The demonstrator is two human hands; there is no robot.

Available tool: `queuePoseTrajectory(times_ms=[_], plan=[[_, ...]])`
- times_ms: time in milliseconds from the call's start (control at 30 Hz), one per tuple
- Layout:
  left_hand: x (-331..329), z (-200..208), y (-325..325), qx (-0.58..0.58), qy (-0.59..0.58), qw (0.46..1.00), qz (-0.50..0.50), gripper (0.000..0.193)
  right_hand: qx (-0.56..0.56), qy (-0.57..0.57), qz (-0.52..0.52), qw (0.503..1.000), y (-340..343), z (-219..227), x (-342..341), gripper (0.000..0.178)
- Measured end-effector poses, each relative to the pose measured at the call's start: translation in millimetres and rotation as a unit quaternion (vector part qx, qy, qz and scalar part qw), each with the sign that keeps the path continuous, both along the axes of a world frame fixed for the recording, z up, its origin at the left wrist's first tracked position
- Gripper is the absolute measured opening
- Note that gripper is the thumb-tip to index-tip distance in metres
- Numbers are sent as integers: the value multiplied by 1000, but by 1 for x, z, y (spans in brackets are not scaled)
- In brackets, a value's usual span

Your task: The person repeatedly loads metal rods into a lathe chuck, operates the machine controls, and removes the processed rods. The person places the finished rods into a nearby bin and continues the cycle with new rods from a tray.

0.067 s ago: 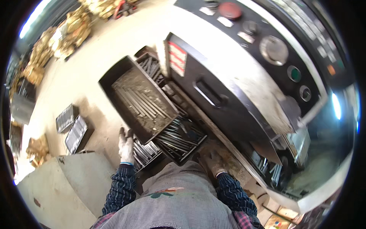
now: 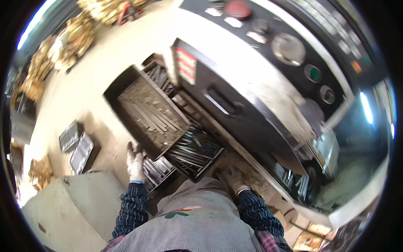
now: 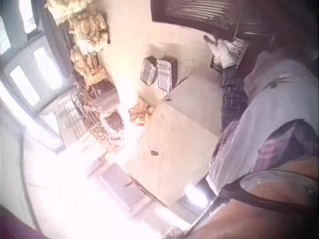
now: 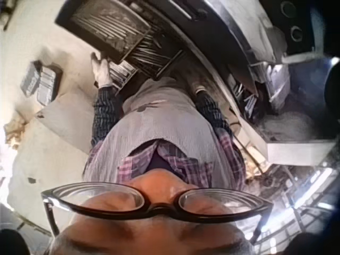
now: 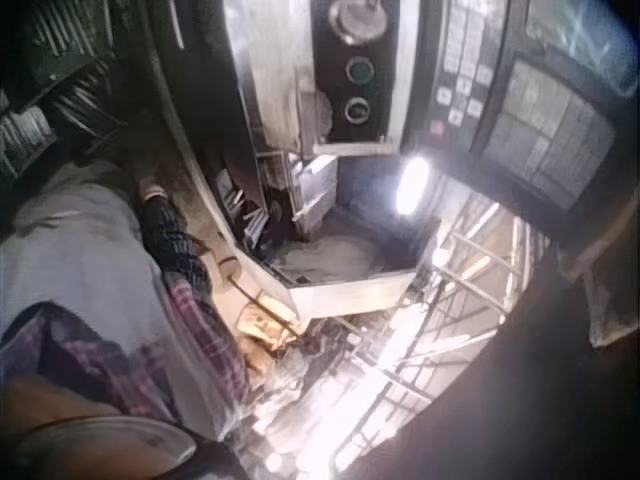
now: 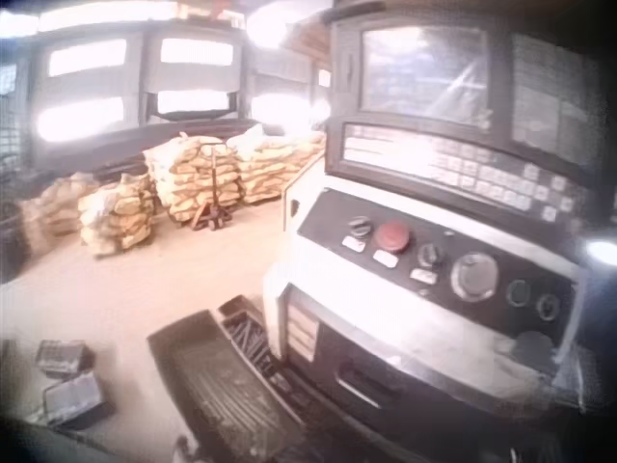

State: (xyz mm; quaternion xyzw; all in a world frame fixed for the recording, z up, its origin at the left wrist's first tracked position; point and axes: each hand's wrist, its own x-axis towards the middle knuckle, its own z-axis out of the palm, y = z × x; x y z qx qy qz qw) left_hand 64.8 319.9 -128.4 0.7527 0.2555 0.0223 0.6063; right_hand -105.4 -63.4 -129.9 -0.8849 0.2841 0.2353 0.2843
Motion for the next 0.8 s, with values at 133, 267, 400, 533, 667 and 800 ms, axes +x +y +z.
queuePoseTrajectory(times_ms=[133, 267, 400, 533, 667, 800], plan=[[-8, 42, -21, -119, -84, 986, -78, 71, 73, -11, -23, 997, -40, 27, -40, 52], [-3, 51, -55, -113, -117, 969, -186, 60, 35, -64, -65, 995, -86, 16, -104, 48], [-17, 83, -133, -182, -105, 925, -316, 42, -22, -78, -171, 982, -134, 13, -178, 42], [-43, 107, -221, -89, -115, 919, -367, 34, 3, -125, -356, 926, -199, -8, -235, 33], [-73, 163, -315, -166, -145, 834, -506, 30, -79, -155, -445, 879, -255, 10, -245, 35], [-108, 225, -392, -59, -106, 800, -587, 35, -76, -141, -477, 864, -322, 4, -214, 44]])
